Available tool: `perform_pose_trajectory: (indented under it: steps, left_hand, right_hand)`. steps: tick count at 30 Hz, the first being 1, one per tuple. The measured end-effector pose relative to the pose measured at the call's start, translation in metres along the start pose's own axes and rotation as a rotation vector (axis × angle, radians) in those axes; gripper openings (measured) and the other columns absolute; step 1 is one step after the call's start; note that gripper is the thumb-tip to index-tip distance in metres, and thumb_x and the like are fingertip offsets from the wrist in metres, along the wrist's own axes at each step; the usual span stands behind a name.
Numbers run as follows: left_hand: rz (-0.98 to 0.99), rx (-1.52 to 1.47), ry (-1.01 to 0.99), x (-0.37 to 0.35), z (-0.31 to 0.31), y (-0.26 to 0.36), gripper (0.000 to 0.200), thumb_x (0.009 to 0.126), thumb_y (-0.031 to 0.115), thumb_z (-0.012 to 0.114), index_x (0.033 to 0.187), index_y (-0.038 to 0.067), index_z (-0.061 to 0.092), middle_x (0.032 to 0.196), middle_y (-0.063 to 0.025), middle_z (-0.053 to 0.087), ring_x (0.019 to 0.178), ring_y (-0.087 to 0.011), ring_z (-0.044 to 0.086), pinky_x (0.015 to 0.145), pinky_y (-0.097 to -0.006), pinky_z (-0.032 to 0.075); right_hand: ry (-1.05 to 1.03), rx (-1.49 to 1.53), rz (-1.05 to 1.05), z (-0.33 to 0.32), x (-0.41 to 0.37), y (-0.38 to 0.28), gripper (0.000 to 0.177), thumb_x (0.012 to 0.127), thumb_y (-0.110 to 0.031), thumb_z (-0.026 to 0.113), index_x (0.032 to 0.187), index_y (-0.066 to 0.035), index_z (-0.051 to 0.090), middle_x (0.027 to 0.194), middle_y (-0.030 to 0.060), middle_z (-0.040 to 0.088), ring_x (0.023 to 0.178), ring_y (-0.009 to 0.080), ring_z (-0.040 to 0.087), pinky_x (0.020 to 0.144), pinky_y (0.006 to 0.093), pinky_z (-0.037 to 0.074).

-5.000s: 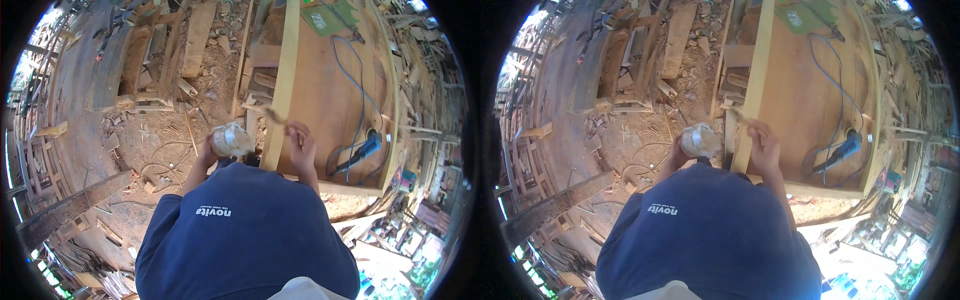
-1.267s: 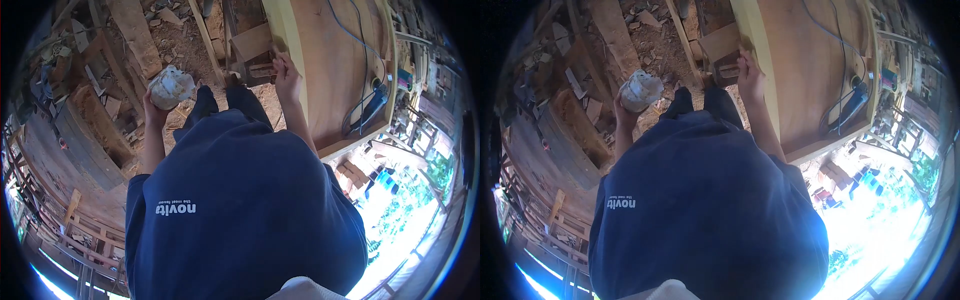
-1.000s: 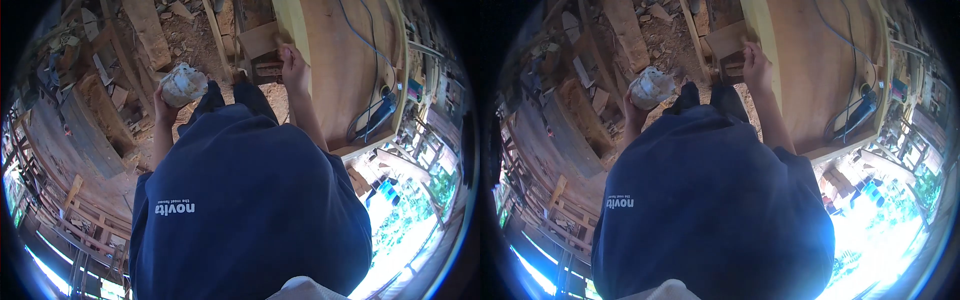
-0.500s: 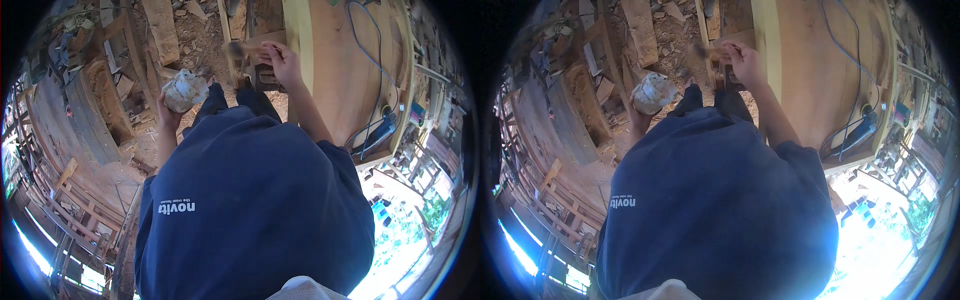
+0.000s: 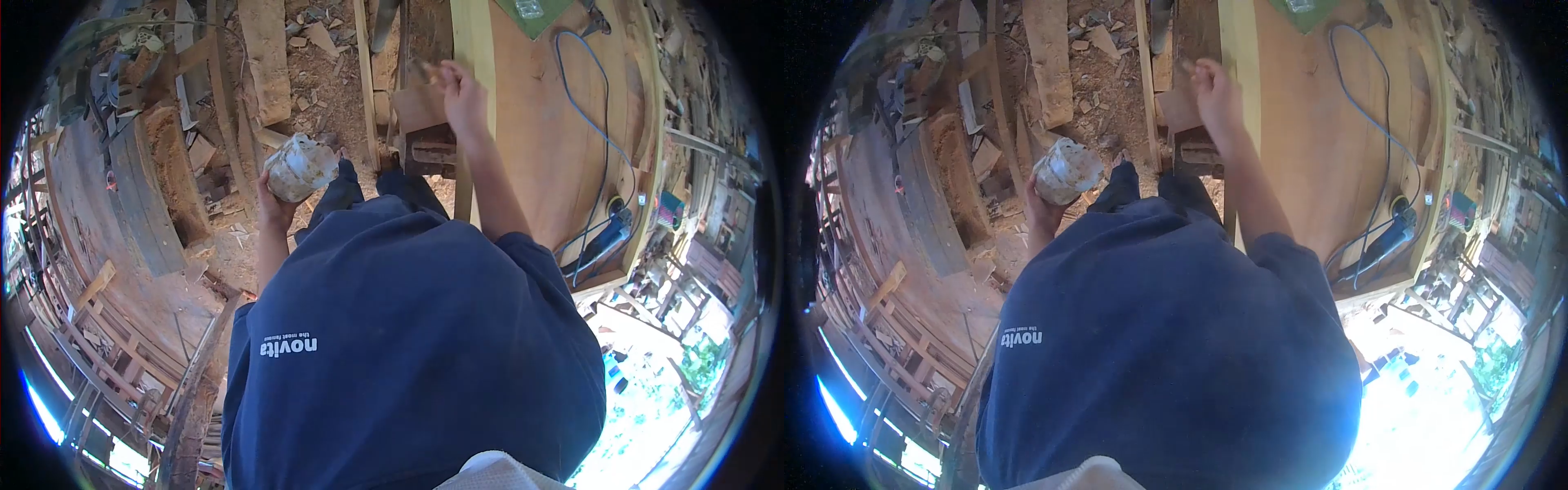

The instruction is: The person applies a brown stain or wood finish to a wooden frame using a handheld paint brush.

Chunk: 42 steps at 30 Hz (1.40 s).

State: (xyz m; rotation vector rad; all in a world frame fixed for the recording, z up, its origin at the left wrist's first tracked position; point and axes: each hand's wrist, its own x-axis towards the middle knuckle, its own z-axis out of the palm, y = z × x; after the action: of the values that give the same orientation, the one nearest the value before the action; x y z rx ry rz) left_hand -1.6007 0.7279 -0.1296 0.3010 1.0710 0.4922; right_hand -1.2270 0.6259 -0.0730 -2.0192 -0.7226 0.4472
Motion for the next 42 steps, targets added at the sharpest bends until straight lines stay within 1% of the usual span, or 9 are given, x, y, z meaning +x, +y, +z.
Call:
perform_pose_trajectory:
  steps: [7, 12, 15, 21, 24, 30, 32, 39, 42]
  left_hand:
    - [0.007, -0.034, -0.012, -0.003, -0.011, -0.008, 0.066, 0.089, 0.055, 0.042, 0.144, 0.018, 0.038, 0.145, -0.012, 0.041, 0.132, -0.0378, 0.041, 0.101, -0.0617, 0.037]
    - [0.05, -0.118, 0.139, -0.022, -0.033, -0.014, 0.064, 0.092, 0.052, 0.038, 0.144, 0.015, 0.038, 0.142, -0.011, 0.045, 0.13, -0.0336, 0.044, 0.101, -0.0569, 0.041]
    - [0.032, -0.129, 0.156, -0.029, -0.058, -0.017, 0.064, 0.092, 0.052, 0.037, 0.144, 0.015, 0.038, 0.143, -0.0106, 0.044, 0.13, -0.0336, 0.044, 0.1, -0.0574, 0.041]
    - [0.067, -0.188, 0.233, -0.043, -0.081, -0.014, 0.065, 0.091, 0.053, 0.039, 0.143, 0.015, 0.038, 0.143, -0.0095, 0.043, 0.129, -0.0327, 0.045, 0.099, -0.0571, 0.041]
    - [0.06, -0.195, 0.272, -0.047, -0.085, -0.012, 0.066, 0.09, 0.054, 0.04, 0.143, 0.015, 0.038, 0.142, -0.0094, 0.044, 0.129, -0.0325, 0.045, 0.099, -0.0568, 0.041]
    - [0.088, -0.189, 0.21, -0.044, -0.096, -0.012, 0.067, 0.089, 0.054, 0.042, 0.143, 0.014, 0.038, 0.141, -0.0108, 0.045, 0.129, -0.0324, 0.045, 0.099, -0.0556, 0.042]
    - [0.097, -0.162, 0.179, -0.041, -0.098, -0.011, 0.068, 0.089, 0.054, 0.042, 0.143, 0.014, 0.038, 0.141, -0.0109, 0.045, 0.129, -0.0323, 0.045, 0.099, -0.0552, 0.042]
    - [0.072, -0.164, 0.202, -0.033, -0.104, 0.0, 0.068, 0.088, 0.054, 0.044, 0.143, 0.014, 0.038, 0.142, -0.0106, 0.044, 0.13, -0.0325, 0.044, 0.1, -0.0558, 0.041]
    - [0.079, -0.135, 0.161, -0.034, -0.108, 0.007, 0.069, 0.088, 0.055, 0.044, 0.144, 0.015, 0.037, 0.143, -0.0104, 0.044, 0.13, -0.0325, 0.044, 0.1, -0.0557, 0.041]
  right_hand:
    - [-0.234, -0.674, -0.026, 0.04, 0.09, 0.038, 0.032, 0.098, -0.028, 0.048, 0.112, -0.003, 0.063, 0.098, 0.0236, 0.067, 0.095, 0.0405, 0.065, 0.082, 0.0472, 0.052]
    - [-0.194, -0.149, 0.093, 0.042, 0.105, 0.029, 0.029, 0.093, -0.022, 0.055, 0.101, 0.002, 0.067, 0.09, 0.0259, 0.068, 0.083, 0.0367, 0.069, 0.074, 0.0383, 0.055]
    - [-0.12, -0.697, -0.034, 0.044, 0.101, 0.024, 0.031, 0.093, -0.025, 0.054, 0.107, 0.0, 0.067, 0.096, 0.0273, 0.067, 0.089, 0.0367, 0.068, 0.081, 0.0453, 0.052]
    - [-0.251, 0.397, 0.255, 0.051, 0.113, 0.037, 0.03, 0.092, -0.022, 0.055, 0.11, -0.001, 0.065, 0.094, 0.024, 0.067, 0.089, 0.0386, 0.067, 0.081, 0.0446, 0.052]
    - [-0.004, -0.673, -0.097, 0.045, 0.119, 0.048, 0.026, 0.092, -0.019, 0.055, 0.108, -0.002, 0.065, 0.094, 0.0214, 0.068, 0.09, 0.0358, 0.068, 0.082, 0.0426, 0.052]
    - [-0.079, 0.433, 0.247, 0.044, 0.135, 0.043, 0.027, 0.097, -0.015, 0.053, 0.109, 0.007, 0.063, 0.091, 0.0168, 0.068, 0.089, 0.0244, 0.07, 0.068, 0.0306, 0.058]
    - [-0.125, -0.642, -0.042, 0.038, 0.128, 0.019, 0.03, 0.097, -0.014, 0.051, 0.111, 0.012, 0.058, 0.099, 0.0196, 0.065, 0.089, 0.0272, 0.07, 0.073, 0.0294, 0.06]
    - [-0.02, 0.195, 0.119, 0.054, 0.156, 0.034, 0.032, 0.095, -0.019, 0.056, 0.112, 0.007, 0.061, 0.096, 0.0182, 0.068, 0.089, 0.0266, 0.07, 0.075, 0.0345, 0.058]
    - [-0.078, -0.789, -0.116, 0.055, 0.158, 0.042, 0.033, 0.091, -0.023, 0.06, 0.111, 0.003, 0.064, 0.101, 0.0194, 0.068, 0.088, 0.0293, 0.069, 0.076, 0.0364, 0.056]
